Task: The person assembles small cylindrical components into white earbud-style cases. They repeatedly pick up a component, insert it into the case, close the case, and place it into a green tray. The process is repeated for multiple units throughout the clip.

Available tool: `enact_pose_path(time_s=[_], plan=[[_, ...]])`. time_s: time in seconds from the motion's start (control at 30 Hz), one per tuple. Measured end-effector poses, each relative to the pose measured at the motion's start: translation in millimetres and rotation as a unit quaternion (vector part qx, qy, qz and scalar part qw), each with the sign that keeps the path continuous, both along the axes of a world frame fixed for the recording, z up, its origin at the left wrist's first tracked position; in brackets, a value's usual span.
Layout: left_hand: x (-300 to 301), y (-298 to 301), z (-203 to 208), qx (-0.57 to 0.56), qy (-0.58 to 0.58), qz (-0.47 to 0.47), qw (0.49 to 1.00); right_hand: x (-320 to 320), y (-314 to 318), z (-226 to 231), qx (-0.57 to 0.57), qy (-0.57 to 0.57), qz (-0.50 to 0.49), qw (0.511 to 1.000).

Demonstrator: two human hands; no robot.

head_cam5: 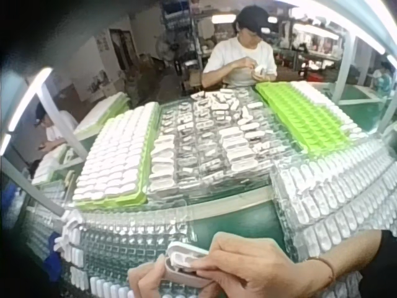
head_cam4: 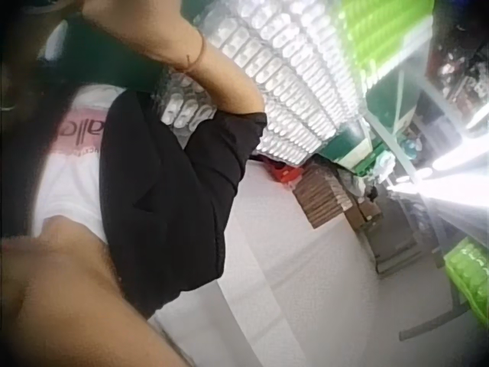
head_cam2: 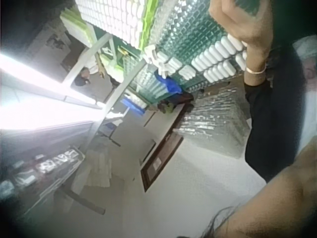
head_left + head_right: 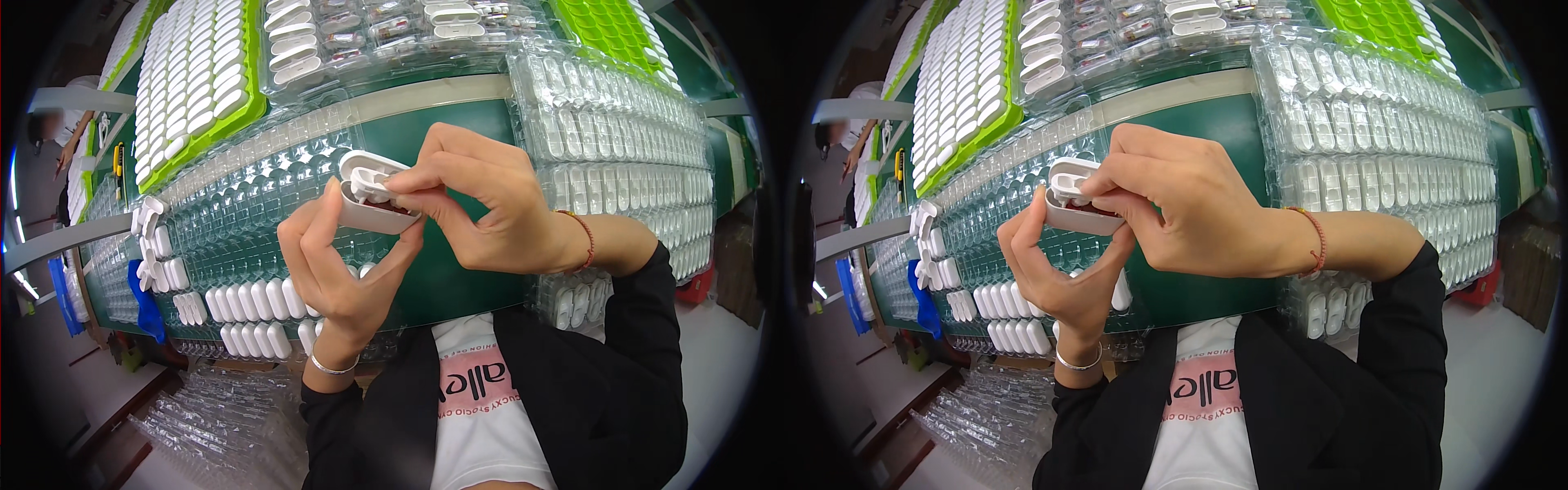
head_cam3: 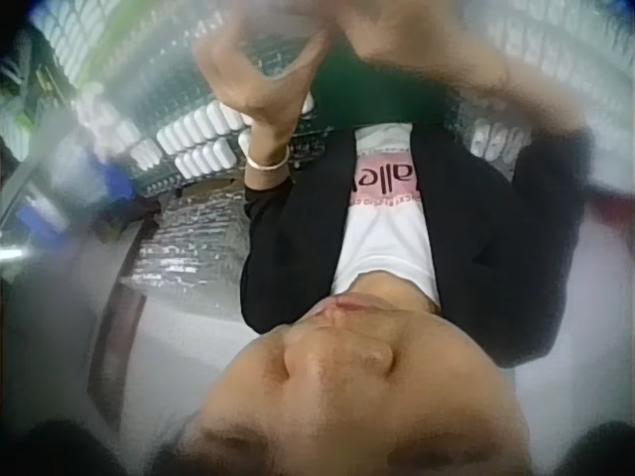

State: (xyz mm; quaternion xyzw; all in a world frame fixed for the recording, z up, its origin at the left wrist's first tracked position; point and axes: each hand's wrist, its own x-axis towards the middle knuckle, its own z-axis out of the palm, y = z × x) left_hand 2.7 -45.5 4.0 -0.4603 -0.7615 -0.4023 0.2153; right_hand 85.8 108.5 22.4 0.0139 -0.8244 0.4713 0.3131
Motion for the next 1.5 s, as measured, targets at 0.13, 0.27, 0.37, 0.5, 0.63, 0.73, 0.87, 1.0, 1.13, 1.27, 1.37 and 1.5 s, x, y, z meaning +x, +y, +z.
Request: enact_pose_path(time_s=[0.13, 0.27, 0.37, 0.5, 0.63, 0.73, 0.87, 1.0, 1.13, 1.27, 1.37, 1.5], plan=[[0, 2, -2, 0.000, 0.001, 0.001, 1.000, -1, -1, -5, 0.004, -0.005, 0.000, 1.000], [-3, 4, -5, 0.006, 0.014, -0.021, 1.000, -1, 1, -3, 0.011, -0.021, 0.010, 1.000], [-3, 5, -3, 0.003, 0.010, -0.019, 1.000, -2, 1, -5, 0.003, -0.022, 0.012, 1.000], [-4, 7, -6, 0.001, 0.014, -0.017, 1.000, -3, 3, -11, 0.003, -0.040, 0.026, 0.999], [-5, 8, -6, -0.004, 0.023, -0.017, 1.000, -4, 7, -11, 0.000, -0.052, 0.044, 0.998], [-6, 9, -7, -0.002, -0.004, -0.026, 1.000, -2, 8, -8, 0.010, -0.075, 0.054, 0.996], [-5, 5, -1, 0.029, -0.036, -0.013, 0.999, 0, 14, 6, 0.081, 0.040, 0.009, 0.996], [-2, 2, 2, 0.068, -0.048, -0.021, 0.996, 1, 5, 3, -0.321, -0.119, 0.127, 0.931], [-2, -5, -1, 0.068, -0.117, -0.083, 0.987, 3, 3, 6, -0.509, -0.266, 0.205, 0.793], [-1, -26, 13, -0.013, -0.425, -0.152, 0.892, 14, 9, 2, -0.118, -0.189, 0.125, 0.967], [-10, -28, 13, -0.124, -0.405, -0.178, 0.888, 21, 9, -1, 0.096, -0.102, 0.079, 0.987], [-9, -33, 13, -0.142, -0.461, -0.217, 0.849, 30, 11, -2, 0.088, -0.150, 0.143, 0.974]])
